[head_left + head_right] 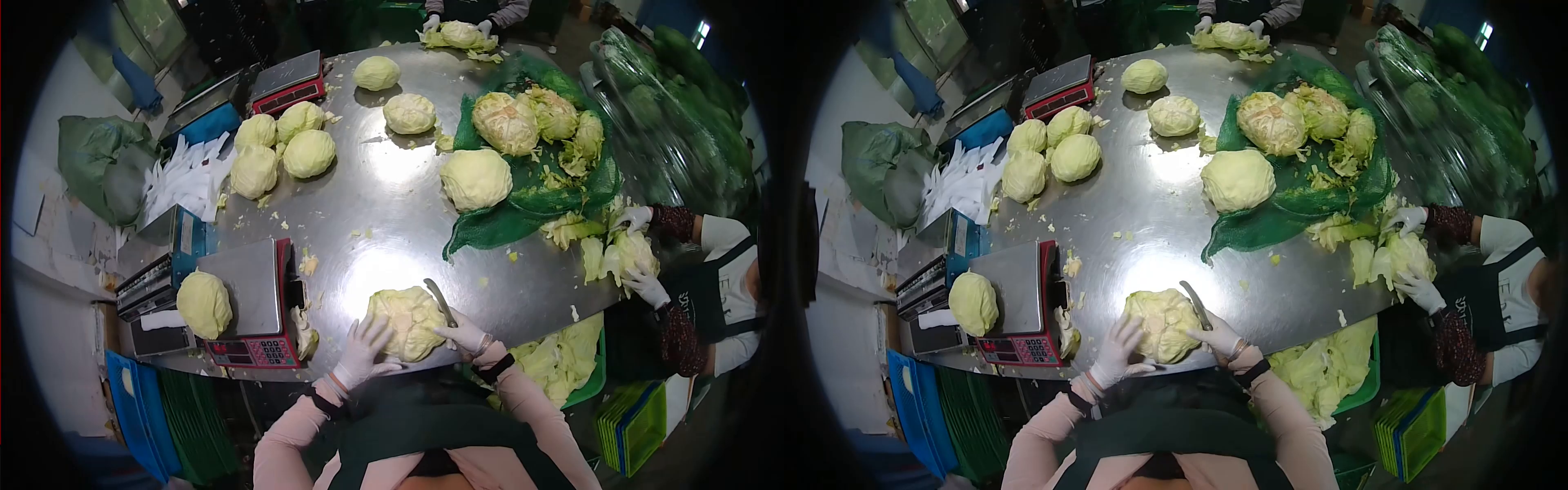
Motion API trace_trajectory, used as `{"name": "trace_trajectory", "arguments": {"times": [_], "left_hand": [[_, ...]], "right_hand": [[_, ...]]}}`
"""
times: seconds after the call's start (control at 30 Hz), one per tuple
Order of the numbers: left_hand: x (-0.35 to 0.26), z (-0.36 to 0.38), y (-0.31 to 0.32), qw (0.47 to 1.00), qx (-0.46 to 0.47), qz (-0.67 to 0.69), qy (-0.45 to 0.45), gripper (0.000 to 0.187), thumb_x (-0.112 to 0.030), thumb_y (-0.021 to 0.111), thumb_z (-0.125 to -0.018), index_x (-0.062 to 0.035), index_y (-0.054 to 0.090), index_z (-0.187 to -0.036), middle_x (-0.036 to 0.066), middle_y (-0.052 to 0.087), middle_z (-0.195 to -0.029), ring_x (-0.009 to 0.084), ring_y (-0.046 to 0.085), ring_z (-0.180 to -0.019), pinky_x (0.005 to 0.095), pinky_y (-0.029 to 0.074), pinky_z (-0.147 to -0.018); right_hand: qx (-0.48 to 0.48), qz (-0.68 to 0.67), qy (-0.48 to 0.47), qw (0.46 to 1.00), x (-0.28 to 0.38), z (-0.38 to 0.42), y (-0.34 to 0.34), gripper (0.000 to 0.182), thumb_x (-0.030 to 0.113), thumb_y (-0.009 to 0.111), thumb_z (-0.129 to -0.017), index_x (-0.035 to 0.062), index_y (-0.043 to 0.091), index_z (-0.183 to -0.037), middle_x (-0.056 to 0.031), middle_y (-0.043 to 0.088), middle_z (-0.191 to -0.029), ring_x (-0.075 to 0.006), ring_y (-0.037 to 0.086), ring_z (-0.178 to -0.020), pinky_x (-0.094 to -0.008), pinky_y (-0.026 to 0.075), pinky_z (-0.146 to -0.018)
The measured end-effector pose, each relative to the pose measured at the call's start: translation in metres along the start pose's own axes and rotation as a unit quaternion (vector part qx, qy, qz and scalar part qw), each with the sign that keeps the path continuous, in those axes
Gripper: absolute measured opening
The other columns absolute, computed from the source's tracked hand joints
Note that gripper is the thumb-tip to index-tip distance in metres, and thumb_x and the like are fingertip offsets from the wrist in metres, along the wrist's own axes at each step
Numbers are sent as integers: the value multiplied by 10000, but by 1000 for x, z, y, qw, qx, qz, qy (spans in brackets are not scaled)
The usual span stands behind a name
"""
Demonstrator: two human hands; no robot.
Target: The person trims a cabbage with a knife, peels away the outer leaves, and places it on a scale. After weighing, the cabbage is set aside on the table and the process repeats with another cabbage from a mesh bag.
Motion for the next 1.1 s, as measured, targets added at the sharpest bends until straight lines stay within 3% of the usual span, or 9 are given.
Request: {"name": "trace_trajectory", "arguments": {"times": [0.03, 0.1, 0.17, 0.23, 0.43, 0.83, 0.93, 1.0, 1.1], "left_hand": [[-1, 4, 2, 1000, 4, 1, -2, 812, -348, 740, -682, -131, 352, -1362, 152, 398, -1325, 352, 362, -1229, 443, 324, -996], [25, 15, 15, 910, -99, 245, -321, 976, -339, 768, -672, 8, 212, -1395, 243, 362, -1333, 370, 349, -1250, 416, 319, -1013], [37, 11, 36, 860, -115, 339, -364, 1039, -315, 776, -663, 53, 139, -1397, 300, 353, -1310, 366, 379, -1231, 378, 335, -1013], [38, -4, 39, 826, -117, 379, -400, 1042, -356, 782, -659, 74, 167, -1382, 294, 367, -1299, 362, 417, -1199, 370, 356, -1003], [33, -16, 28, 883, -57, 254, -390, 1020, -436, 778, -634, 93, 261, -1336, 279, 432, -1200, 367, 461, -1128, 381, 394, -953], [20, -10, 28, 907, -100, 195, -360, 975, -432, 768, -629, 83, 300, -1312, 248, 457, -1094, 368, 478, -1020, 395, 412, -890], [19, -7, 30, 909, -105, 203, -349, 970, -421, 767, -635, 82, 293, -1316, 248, 455, -1098, 367, 468, -1030, 397, 406, -897], [18, -8, 29, 909, -102, 200, -350, 965, -415, 768, -636, 82, 293, -1313, 250, 454, -1101, 371, 462, -1036, 402, 402, -900], [17, -9, 29, 908, -99, 200, -354, 955, -407, 770, -635, 82, 297, -1305, 255, 451, -1110, 379, 450, -1048, 413, 396, -906]], "right_hand": [[-8, 57, 15, 998, -9, 0, -5, 423, 268, 586, -874, 35, 496, -1216, 0, 557, -707, -61, 474, -488, -194, 392, -447], [-14, 117, 31, 993, -10, 7, -10, 459, 280, 585, -873, 36, 482, -1248, -9, 569, -714, -66, 489, -509, -208, 404, -469], [-107, 293, -45, 949, 20, 28, -13, 420, 309, 539, -895, 42, 511, -1217, -40, 574, -688, -106, 489, -468, -235, 424, -474], [-122, 275, -64, 952, 27, 38, -10, 372, 324, 474, -923, 19, 560, -1118, -64, 576, -673, -143, 512, -469, -263, 442, -484], [-28, 263, 56, 963, 35, 59, 29, 335, 286, 366, -944, 32, 584, -951, -104, 589, -646, -168, 548, -474, -283, 451, -487], [-102, 411, 22, 906, 18, 65, 38, 295, 296, 374, -952, 65, 535, -865, -85, 579, -556, -200, 567, -439, -317, 459, -480], [-118, 483, -20, 868, 11, 63, 38, 286, 292, 373, -951, 68, 529, -866, -102, 587, -571, -236, 589, -470, -359, 469, -502], [-99, 495, 32, 862, 9, 61, 39, 239, 291, 384, -930, 94, 519, -930, -207, 616, -719, -408, 593, -692, -513, 455, -649], [-106, 492, 21, 864, 7, 58, 41, 247, 295, 381, -930, 91, 519, -936, -210, 614, -702, -403, 597, -676, -508, 462, -643]]}}
Point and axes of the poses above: each hand's wrist, its own z-axis away from the middle knuckle, its own y-axis out of the palm, x = y × z, the point moved 4 cm from there along -z, towards the middle knuckle
